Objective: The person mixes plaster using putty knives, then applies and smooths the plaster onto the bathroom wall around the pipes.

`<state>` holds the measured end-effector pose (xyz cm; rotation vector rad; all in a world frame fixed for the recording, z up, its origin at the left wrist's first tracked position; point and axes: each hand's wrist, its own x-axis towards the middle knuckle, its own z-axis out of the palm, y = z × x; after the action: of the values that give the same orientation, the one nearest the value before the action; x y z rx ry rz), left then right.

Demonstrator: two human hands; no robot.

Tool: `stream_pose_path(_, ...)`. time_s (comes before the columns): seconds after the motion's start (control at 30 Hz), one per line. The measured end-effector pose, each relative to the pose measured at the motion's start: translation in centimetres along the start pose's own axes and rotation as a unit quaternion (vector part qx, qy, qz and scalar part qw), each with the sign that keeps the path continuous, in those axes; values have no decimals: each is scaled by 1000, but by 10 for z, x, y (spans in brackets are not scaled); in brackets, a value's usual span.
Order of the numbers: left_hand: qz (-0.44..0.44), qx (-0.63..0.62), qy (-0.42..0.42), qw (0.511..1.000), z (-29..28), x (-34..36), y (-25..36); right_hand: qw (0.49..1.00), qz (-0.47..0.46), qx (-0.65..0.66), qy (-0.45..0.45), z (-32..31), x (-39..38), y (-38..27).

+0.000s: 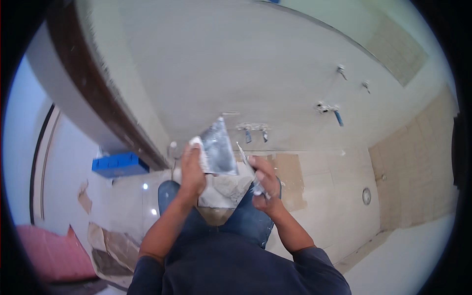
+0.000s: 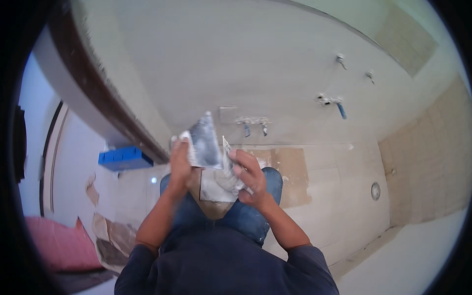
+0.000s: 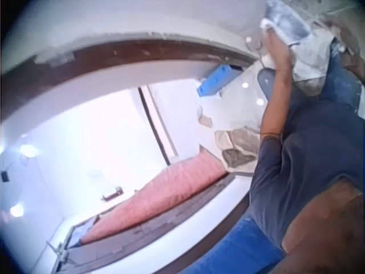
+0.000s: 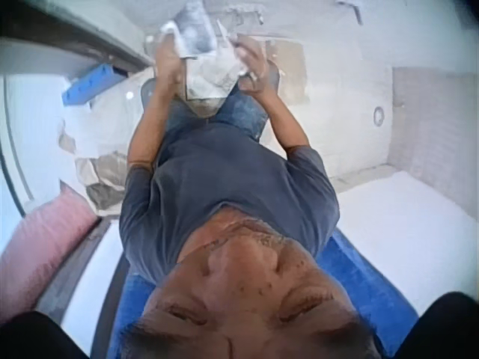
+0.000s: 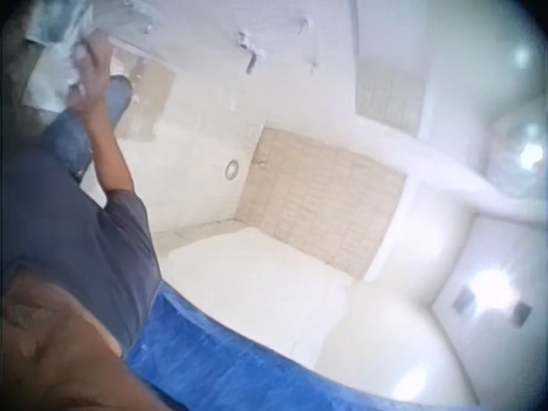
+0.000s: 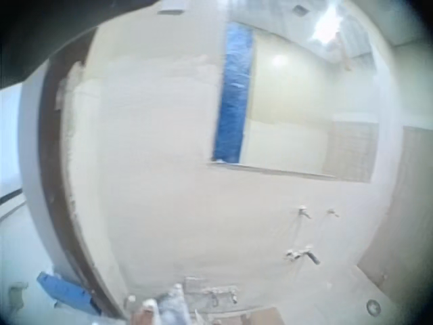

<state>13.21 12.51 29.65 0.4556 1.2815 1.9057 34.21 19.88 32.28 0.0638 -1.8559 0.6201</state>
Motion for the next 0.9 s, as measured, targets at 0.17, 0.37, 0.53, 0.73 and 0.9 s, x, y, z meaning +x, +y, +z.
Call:
stream_pose_path(0.17, -42, -169, -21, 984, 6, -35, -4, 988, -18, -17, -150, 18, -1, -21)
stream_pose_path(0.37, -120, -172, 45, 977, -7, -52, 13, 968, 60, -145, -195, 5, -12, 14)
stream_pose_path(0.53, -55, -129, -16, 990, -37, -27, 15, 942, 184, -189, -205, -20, -1, 22)
stream_pose_path(0.73, -153, -124, -132, 971, -32, -20, 24, 759, 555, 330, 83, -14, 31, 16)
stream_pose_path(0.9, -187, -125, -188, 956, -24, -30, 11, 660, 550, 504, 91, 5, -19, 54)
